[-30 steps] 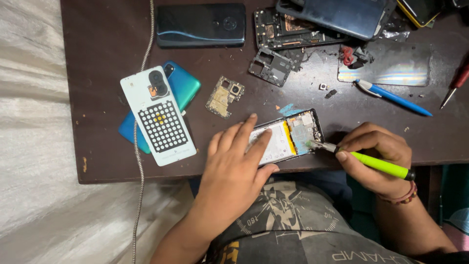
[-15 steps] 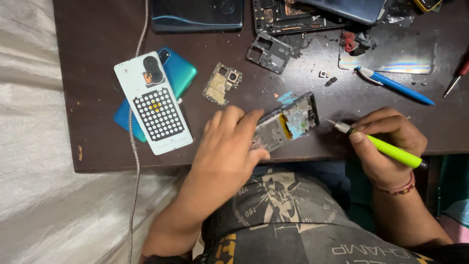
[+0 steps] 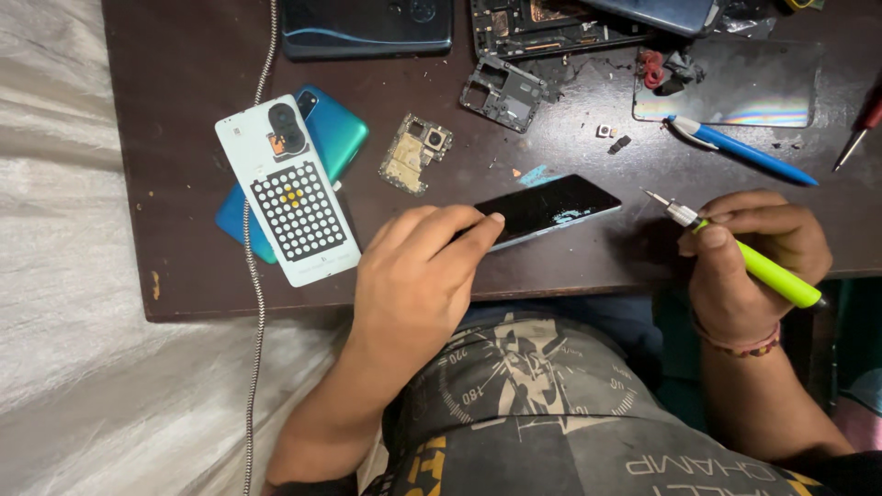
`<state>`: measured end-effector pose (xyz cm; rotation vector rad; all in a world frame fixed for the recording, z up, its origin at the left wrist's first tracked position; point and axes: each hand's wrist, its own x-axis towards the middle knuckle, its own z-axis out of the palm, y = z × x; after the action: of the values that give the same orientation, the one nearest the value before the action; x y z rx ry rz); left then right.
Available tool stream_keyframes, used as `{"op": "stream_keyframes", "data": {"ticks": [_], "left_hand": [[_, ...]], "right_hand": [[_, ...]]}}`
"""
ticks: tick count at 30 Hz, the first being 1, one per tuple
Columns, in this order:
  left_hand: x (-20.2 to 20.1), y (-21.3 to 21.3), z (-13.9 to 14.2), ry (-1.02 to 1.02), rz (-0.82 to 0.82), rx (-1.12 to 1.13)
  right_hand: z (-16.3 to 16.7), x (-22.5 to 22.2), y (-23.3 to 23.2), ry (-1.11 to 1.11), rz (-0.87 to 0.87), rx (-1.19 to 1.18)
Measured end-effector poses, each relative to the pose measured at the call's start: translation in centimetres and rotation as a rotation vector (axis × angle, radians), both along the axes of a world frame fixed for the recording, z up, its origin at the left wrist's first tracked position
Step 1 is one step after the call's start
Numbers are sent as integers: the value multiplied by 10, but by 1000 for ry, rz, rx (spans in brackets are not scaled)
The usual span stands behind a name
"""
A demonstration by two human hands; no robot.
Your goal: The person pries inside an opened smartphone with a green-handled pry tool, working around the battery, then lifts out the internal board and camera assembly by hand and continues manipulating the phone's internal components on the workbench.
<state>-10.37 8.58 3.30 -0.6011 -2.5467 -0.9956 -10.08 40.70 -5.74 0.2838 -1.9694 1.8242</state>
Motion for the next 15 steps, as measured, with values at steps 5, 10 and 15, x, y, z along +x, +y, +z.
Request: {"op": "stream_keyframes", "data": {"ticks": [5, 10, 15], "left_hand": [[-1, -1, -6, -31, 19, 20], [-3, -2, -10, -15, 42, 42], [-2, -4, -15, -22, 70, 74]], "right_hand": [[-2, 1, 4, -4, -4, 29], [-1, 0, 1, 4, -9, 50], [-3, 3, 3, 0, -8, 91]]}}
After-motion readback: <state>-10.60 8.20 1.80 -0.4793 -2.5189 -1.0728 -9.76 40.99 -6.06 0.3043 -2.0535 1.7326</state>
